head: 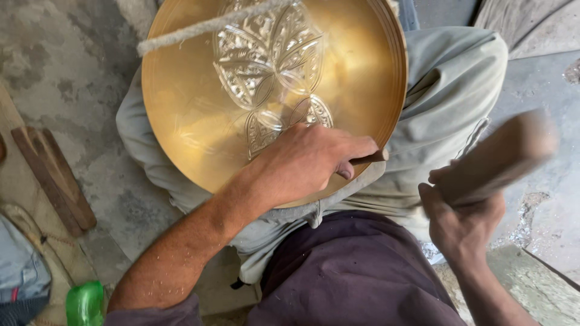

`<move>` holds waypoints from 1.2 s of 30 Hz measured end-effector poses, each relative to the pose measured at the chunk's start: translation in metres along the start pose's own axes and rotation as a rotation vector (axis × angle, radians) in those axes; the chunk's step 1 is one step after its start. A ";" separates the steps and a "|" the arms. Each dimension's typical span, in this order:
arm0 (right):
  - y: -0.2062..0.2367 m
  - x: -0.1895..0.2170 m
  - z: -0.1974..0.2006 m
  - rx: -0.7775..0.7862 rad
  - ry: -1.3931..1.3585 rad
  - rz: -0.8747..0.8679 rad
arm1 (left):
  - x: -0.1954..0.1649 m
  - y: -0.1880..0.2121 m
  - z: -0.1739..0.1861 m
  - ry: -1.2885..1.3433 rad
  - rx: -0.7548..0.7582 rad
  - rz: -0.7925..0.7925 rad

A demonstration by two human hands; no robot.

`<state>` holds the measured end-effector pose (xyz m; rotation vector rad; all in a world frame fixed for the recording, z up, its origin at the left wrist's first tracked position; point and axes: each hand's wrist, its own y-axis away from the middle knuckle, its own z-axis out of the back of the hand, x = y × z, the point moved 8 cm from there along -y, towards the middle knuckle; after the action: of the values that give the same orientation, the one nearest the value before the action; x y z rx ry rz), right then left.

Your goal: The person sits cross-legged on the floor with a brass plate on their lap, holds a chisel against the floral pattern, and strikes the chisel with a wooden mallet to emboss the design, repositioning the chisel to different parts of the pattern.

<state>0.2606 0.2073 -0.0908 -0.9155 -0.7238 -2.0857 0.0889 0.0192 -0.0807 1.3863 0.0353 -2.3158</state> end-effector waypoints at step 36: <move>-0.080 0.080 -0.050 0.358 0.693 0.155 | 0.055 0.038 0.055 0.232 -0.327 0.130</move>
<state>0.1404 0.1858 -0.0728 -0.0279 -0.5909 -1.8695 0.0356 -0.0481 -0.0926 1.4300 0.3668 -1.9302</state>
